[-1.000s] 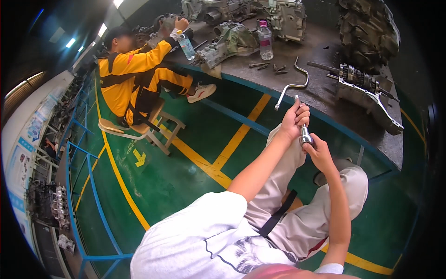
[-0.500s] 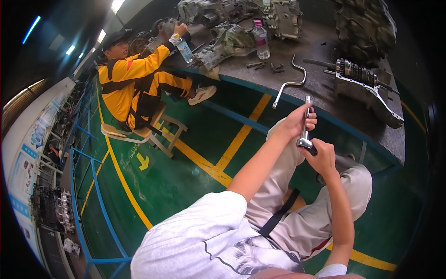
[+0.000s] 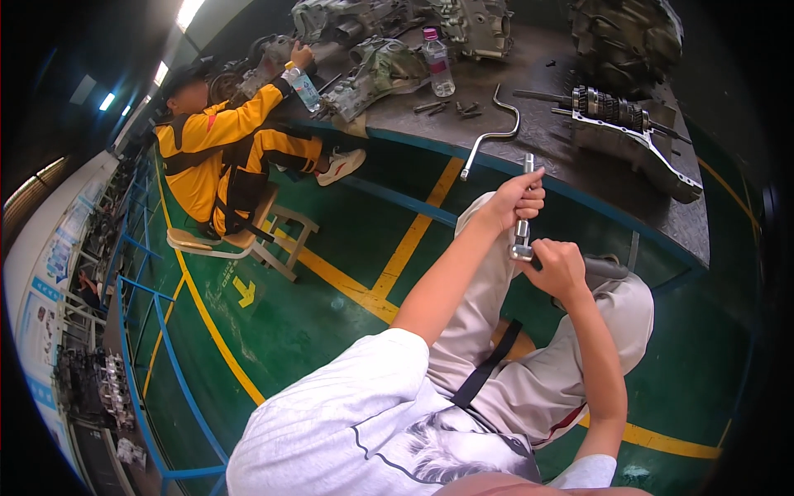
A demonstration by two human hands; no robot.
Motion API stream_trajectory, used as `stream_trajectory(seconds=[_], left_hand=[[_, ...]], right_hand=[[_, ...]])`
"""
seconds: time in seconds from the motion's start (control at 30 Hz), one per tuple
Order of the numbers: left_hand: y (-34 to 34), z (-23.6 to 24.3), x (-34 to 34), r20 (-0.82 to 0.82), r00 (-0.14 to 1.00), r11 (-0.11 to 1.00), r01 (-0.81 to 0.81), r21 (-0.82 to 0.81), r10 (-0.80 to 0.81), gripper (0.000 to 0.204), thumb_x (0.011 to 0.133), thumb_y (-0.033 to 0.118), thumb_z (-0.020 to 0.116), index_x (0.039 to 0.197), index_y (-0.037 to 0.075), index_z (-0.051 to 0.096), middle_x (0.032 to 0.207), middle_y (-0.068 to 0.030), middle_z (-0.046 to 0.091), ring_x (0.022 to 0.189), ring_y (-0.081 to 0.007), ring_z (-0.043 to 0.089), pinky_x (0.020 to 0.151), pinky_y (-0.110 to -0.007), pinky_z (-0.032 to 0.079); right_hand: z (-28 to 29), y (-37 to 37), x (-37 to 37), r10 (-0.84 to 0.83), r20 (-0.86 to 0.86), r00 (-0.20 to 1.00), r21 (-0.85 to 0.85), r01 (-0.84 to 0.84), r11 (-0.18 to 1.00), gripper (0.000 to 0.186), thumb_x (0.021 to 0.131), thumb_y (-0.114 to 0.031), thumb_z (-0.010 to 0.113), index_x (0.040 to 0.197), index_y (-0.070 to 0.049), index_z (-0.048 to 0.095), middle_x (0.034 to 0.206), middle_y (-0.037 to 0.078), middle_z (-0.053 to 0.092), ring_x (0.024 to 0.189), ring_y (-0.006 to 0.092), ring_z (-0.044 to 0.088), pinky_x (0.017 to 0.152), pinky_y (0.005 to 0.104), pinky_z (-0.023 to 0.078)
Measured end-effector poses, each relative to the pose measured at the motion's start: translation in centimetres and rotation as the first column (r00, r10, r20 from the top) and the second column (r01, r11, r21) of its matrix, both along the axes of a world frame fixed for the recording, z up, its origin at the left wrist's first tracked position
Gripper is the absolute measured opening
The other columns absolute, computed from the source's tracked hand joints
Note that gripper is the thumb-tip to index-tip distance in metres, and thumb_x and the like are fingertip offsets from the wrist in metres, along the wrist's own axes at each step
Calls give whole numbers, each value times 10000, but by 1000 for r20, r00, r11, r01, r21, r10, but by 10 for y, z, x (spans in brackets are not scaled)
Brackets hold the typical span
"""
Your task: The person operates a ratchet and a speed handle to work on components of a transmission gear set assembly on a workbench.
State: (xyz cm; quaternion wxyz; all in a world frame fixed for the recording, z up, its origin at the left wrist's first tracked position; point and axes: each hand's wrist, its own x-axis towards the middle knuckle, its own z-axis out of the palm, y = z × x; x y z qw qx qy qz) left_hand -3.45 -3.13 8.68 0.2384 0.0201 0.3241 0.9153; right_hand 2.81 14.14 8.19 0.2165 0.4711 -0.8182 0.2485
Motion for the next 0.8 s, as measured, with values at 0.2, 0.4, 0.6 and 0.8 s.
stream_trajectory(seconds=[0.2,0.4,0.6,0.8], left_hand=[[-24,-11,-32,126,986,920,50,389,-107,346,940,235,450,623,130,358,511,53,251,385,-41,207,327,-185,161],[-30,-2,-12,126,984,879,55,474,-129,343,954,235,421,643,110,348,506,44,244,374,-45,212,322,-188,164],[-7,0,0,28,994,960,93,264,-104,323,951,251,433,670,107,365,505,43,243,365,-41,204,319,-178,169],[2,5,-3,24,989,976,138,170,-144,317,949,258,439,670,115,386,501,53,246,369,-34,204,323,-175,170]], right_hand=[[-3,5,17,82,25,996,18,-83,996,352,710,-345,695,629,-68,494,549,68,504,492,246,550,456,347,427],[3,2,10,79,64,995,-57,-75,996,376,731,-385,674,616,-64,514,551,78,550,486,260,560,454,336,444],[-2,1,-2,2,109,994,-75,6,997,412,734,-430,659,600,-60,536,522,87,553,461,263,558,445,332,441],[-5,5,-2,-34,103,994,-30,37,999,424,744,-441,646,596,-59,536,542,85,571,471,263,565,446,334,440]])
